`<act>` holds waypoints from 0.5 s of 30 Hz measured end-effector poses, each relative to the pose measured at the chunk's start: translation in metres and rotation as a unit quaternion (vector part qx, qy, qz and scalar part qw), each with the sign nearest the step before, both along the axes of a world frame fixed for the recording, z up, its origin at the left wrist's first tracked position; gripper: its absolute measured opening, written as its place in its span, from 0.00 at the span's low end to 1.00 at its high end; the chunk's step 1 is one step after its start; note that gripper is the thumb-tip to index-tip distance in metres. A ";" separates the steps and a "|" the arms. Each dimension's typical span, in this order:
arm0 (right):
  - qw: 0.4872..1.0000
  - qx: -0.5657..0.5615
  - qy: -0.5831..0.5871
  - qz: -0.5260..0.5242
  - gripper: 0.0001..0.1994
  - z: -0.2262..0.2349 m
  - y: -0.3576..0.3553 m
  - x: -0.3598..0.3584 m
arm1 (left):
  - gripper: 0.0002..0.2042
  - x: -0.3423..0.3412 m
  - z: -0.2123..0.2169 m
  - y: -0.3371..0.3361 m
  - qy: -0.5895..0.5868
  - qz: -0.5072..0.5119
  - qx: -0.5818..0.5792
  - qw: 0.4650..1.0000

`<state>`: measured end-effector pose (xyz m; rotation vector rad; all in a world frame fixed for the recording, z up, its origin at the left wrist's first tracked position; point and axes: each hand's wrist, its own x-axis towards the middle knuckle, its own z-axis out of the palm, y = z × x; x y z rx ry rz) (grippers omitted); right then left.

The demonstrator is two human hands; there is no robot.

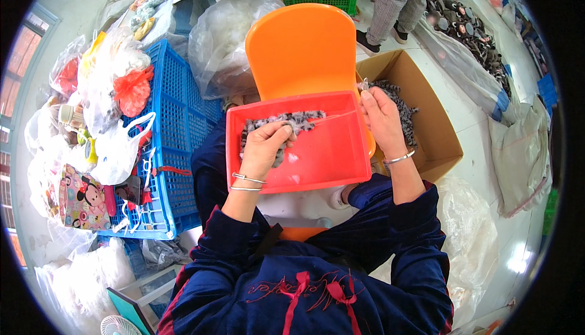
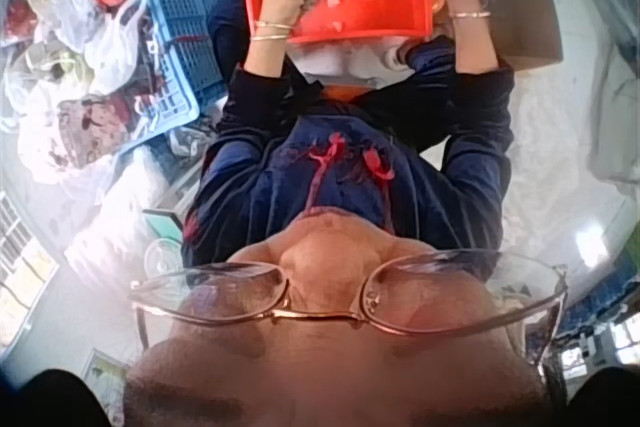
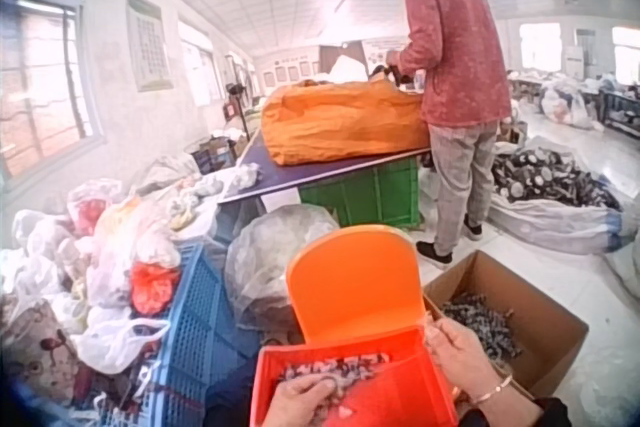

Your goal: The person sits on the floor and uses a thin metal tool to thread or attach small gray-and-white patterned items from a red tray into a cardboard box. The person repeatedly picks up items, manipulates them with the tool, and places them into the box.

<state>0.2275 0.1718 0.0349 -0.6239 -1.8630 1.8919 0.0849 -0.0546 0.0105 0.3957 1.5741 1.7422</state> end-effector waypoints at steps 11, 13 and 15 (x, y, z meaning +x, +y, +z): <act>0.998 -0.018 0.053 0.043 0.08 0.004 -0.016 -0.003 | 0.08 0.003 0.000 -0.003 0.022 0.022 -0.001 1.000; 0.997 0.039 0.057 0.038 0.08 -0.004 -0.013 -0.003 | 0.08 0.004 -0.001 -0.002 0.040 0.011 -0.006 0.999; 0.996 0.065 0.037 0.041 0.09 -0.007 -0.013 -0.002 | 0.08 0.005 0.004 0.000 0.067 -0.008 -0.025 0.997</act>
